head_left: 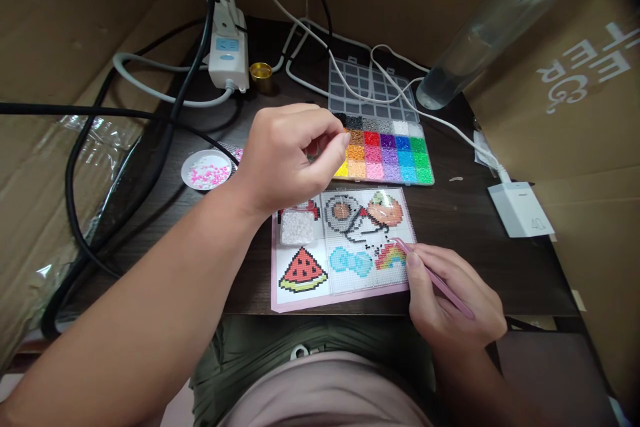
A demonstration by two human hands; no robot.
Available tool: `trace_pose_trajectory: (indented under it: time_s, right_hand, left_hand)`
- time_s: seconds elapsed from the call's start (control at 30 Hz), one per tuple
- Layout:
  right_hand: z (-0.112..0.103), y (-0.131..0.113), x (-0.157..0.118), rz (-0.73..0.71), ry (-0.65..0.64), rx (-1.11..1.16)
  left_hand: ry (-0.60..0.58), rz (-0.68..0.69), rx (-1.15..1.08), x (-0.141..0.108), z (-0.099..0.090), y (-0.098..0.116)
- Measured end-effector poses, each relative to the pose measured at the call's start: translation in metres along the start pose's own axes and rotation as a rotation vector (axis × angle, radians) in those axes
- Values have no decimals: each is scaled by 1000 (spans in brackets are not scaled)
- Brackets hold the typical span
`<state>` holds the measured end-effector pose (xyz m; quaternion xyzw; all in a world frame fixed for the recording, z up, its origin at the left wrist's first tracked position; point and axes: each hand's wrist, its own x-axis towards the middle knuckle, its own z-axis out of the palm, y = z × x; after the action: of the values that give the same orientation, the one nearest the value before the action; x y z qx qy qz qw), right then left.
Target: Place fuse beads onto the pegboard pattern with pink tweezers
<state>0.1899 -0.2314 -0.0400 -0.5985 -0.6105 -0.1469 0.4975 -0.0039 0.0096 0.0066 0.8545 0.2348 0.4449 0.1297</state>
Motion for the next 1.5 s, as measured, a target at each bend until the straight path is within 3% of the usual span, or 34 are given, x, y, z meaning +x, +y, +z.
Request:
trace_pose_trajectory:
  time_s: [0.73, 0.97, 1.17, 1.27, 1.4, 1.5]
  right_hand:
    - [-2, 2, -3, -42, -40, -11]
    - [0, 2, -3, 21, -1, 32]
    - [-4, 14, -1, 193, 20, 110]
    - [-11, 25, 16, 271, 11, 155]
    - [-21, 50, 61, 308, -37, 273]
    - [-16, 76, 94, 325, -276, 419]
  left_hand:
    - [40, 56, -9, -1, -1, 1]
    - [23, 27, -28, -1, -3, 0]
    - [38, 33, -21, -1, -3, 0]
    - [30, 29, -9, -1, -3, 0]
    - [39, 36, 9, -2, -3, 0]
    - [52, 45, 34, -3, -4, 0]
